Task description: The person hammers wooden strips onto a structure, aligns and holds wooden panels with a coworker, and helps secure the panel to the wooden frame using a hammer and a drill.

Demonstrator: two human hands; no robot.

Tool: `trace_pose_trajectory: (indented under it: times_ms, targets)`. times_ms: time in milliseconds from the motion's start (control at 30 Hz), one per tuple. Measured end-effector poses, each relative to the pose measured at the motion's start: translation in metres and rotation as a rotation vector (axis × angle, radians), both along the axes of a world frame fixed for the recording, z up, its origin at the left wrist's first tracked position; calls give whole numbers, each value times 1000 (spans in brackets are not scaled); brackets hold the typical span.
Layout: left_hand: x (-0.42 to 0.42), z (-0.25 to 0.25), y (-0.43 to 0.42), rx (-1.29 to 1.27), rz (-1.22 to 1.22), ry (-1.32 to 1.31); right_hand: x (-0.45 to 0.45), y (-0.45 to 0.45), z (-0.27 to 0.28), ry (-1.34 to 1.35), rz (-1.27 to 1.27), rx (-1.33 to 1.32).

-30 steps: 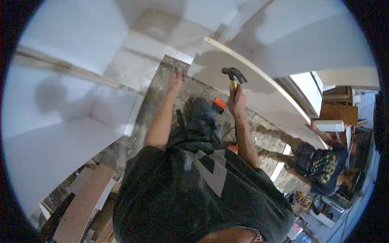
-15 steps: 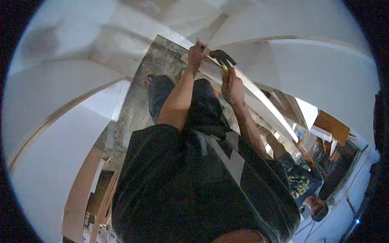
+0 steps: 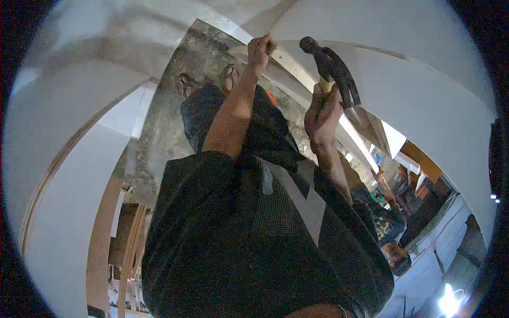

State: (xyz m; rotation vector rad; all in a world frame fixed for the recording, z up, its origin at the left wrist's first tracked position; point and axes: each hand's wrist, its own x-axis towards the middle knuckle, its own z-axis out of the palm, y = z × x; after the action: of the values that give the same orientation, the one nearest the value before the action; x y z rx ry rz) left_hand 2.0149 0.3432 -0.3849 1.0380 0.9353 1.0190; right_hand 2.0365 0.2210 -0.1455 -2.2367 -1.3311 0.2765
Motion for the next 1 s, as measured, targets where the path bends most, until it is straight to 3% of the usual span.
trace_pose_trajectory:
  times_ms: [33,100,133,167,233,333,367,433,467,500,533,600,633,667,800,900,933,967,1000]
  targets:
    - [2,-7,0,-5,-2,2,1,-6,-12,-23,19,10]
    - [8,-22,-1,270,15,138,11,-9,-59,-104,97,-338]
    - [8,-32,-1,-145,-182,-121,11,-9,-66,38,94,-209]
    - [10,-40,-2,-141,-173,-118,14,-11,-70,40,104,-205]
    - [14,-35,-1,337,20,165,10,-3,-56,14,43,-333]
    - [12,-29,0,451,81,162,10,-3,-47,55,-4,-229]
    - [13,-28,0,445,81,165,11,-5,-41,-6,-46,-309]
    - [10,-11,-3,-63,43,-145,4,4,-2,6,-1,-197]
    - [4,-6,-1,-75,-43,-91,2,7,4,-86,96,46]
    - [7,-9,-2,-78,-44,-91,5,2,0,193,-15,127]
    - [8,-7,-1,-10,-6,-56,7,0,-9,193,-16,125]
    - [9,-3,-1,54,28,-23,13,4,-36,46,41,-324]
    - [9,-3,0,240,54,138,15,4,-49,-27,68,-548]
    - [9,-2,1,429,80,297,15,2,-64,6,87,-287]
    - [7,13,-2,445,91,268,21,3,-74,26,34,-285]
    - [16,-11,6,458,149,306,9,15,-34,130,-125,-342]
    - [18,-9,1,141,123,9,12,11,-24,101,-56,-327]
    - [17,-8,-3,-181,97,-285,11,9,-24,128,8,-115]
    - [13,14,-3,-164,145,-279,5,11,-16,693,-292,212]
